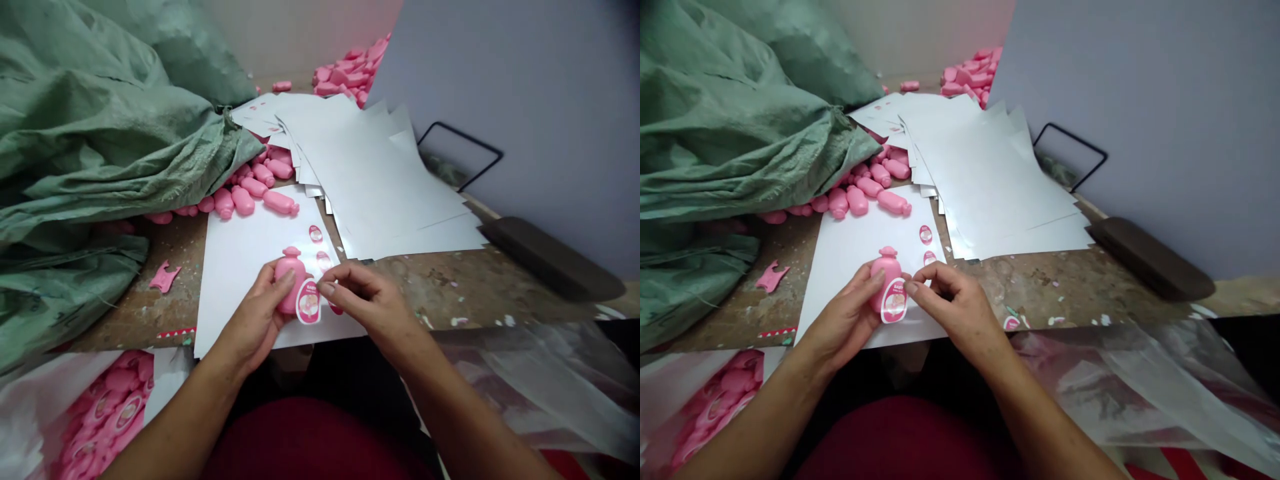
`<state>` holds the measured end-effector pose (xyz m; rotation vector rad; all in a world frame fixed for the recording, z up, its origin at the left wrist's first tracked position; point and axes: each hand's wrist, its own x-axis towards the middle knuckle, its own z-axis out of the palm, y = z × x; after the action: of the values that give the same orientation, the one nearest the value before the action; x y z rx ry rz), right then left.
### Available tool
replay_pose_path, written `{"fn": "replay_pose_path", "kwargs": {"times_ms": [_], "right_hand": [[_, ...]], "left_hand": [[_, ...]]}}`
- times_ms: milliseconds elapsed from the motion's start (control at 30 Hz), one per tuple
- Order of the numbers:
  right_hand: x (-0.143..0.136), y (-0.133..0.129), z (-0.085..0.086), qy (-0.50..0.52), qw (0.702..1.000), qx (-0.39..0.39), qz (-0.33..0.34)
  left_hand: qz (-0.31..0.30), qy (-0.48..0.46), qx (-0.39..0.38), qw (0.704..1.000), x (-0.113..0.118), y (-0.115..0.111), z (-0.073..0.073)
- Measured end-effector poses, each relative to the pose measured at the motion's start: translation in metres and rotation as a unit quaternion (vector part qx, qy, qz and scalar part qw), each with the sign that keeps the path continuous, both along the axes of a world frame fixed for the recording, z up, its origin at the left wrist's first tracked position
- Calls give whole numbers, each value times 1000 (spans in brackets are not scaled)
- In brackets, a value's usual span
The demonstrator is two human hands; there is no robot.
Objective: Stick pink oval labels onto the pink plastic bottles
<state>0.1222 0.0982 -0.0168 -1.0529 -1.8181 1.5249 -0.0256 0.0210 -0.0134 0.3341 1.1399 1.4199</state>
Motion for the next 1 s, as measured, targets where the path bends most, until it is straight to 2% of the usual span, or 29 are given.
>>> {"fn": "replay_pose_path", "kwargs": {"times_ms": [67, 167, 400, 733, 867, 1000], "right_hand": [[-3, -2, -1, 6, 1000, 9, 7], [-6, -3, -1, 5, 1000, 8, 23], [-7, -5, -3, -18, 1000, -18, 17], [-11, -5, -6, -32, 999, 2, 9], [-9, -6, -6, -69, 996, 51, -1], [-5, -5, -6, -121, 981, 150, -22]], "left_hand": [[-18, -52, 9, 998, 3, -5, 5], [-43, -82, 10, 996, 4, -9, 8], [-41, -72, 11, 996, 5, -16, 5], [-43, -56, -2, 997, 5, -15, 3], [-55, -16, -11, 998, 5, -19, 2], [-76, -14, -17, 997, 3, -23, 4]]}}
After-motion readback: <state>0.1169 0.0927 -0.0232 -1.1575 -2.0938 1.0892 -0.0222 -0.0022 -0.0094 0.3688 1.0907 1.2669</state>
